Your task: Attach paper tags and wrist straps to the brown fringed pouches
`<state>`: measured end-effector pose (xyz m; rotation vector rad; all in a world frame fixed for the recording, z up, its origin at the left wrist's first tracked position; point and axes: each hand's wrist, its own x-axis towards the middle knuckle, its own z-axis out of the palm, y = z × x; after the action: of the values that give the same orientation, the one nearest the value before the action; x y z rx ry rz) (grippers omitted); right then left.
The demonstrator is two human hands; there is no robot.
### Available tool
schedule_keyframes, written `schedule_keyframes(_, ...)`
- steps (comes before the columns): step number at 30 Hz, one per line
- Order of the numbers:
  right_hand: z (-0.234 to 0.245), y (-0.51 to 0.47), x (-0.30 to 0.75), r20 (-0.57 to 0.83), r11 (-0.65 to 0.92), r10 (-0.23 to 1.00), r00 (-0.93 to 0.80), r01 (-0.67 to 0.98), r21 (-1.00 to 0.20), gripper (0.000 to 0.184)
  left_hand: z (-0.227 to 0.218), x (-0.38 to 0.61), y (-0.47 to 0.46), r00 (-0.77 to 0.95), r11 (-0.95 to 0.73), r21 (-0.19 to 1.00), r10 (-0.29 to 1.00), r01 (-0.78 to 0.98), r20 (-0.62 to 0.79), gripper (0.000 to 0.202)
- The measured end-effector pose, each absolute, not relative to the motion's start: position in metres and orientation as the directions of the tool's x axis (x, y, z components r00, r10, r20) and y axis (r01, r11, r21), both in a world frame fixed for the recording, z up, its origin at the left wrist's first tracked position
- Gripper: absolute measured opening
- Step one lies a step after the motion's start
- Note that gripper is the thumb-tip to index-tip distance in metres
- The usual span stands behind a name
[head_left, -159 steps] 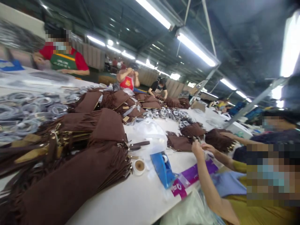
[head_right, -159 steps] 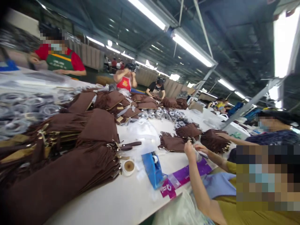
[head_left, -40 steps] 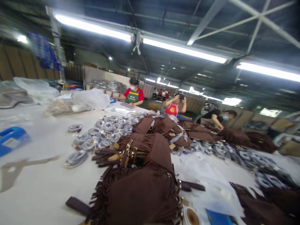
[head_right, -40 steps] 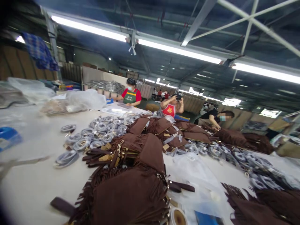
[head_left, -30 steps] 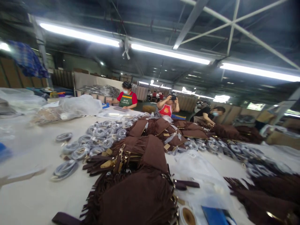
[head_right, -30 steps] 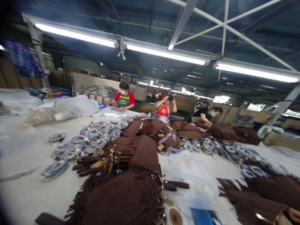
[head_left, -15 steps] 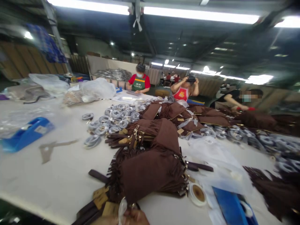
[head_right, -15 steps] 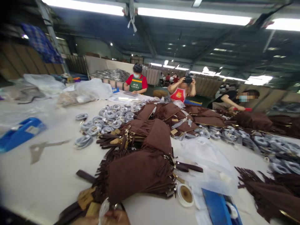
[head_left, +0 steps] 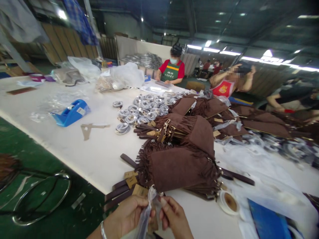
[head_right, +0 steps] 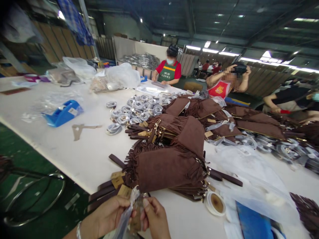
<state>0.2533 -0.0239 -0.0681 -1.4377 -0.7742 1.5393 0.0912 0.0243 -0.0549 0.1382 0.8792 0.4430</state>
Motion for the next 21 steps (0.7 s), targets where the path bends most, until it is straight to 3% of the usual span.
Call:
schedule_keyframes(5, -0.059, -0.024, 0.274, -0.42, -0.381, 0.881, 0.218, -0.199, -0.903, 0.049, -0.064, 0.092, 0.021, 0.544, 0.924, 0.241, 0.371, -0.297, -0.752, 0.005)
schedule_keyframes(13, -0.047, -0.015, 0.288, -0.512, -0.385, 0.771, 0.379, -0.363, -0.849, 0.044, -0.069, 0.082, 0.017, 0.508, 0.874, 0.333, 0.478, -0.353, -0.717, 0.021)
schedule_keyframes(18, -0.05, -0.012, 0.295, -0.526, -0.373, 0.753, 0.395, -0.403, -0.836, 0.045, -0.061, 0.087, 0.007, 0.407, 0.74, 0.518, 0.671, -0.429, -0.62, 0.031)
schedule_keyframes(21, -0.042, -0.01, 0.295, -0.527, -0.385, 0.759, 0.383, -0.389, -0.837, 0.047, -0.066, 0.09, 0.006, 0.368, 0.642, 0.692, 0.762, -0.329, -0.533, 0.042)
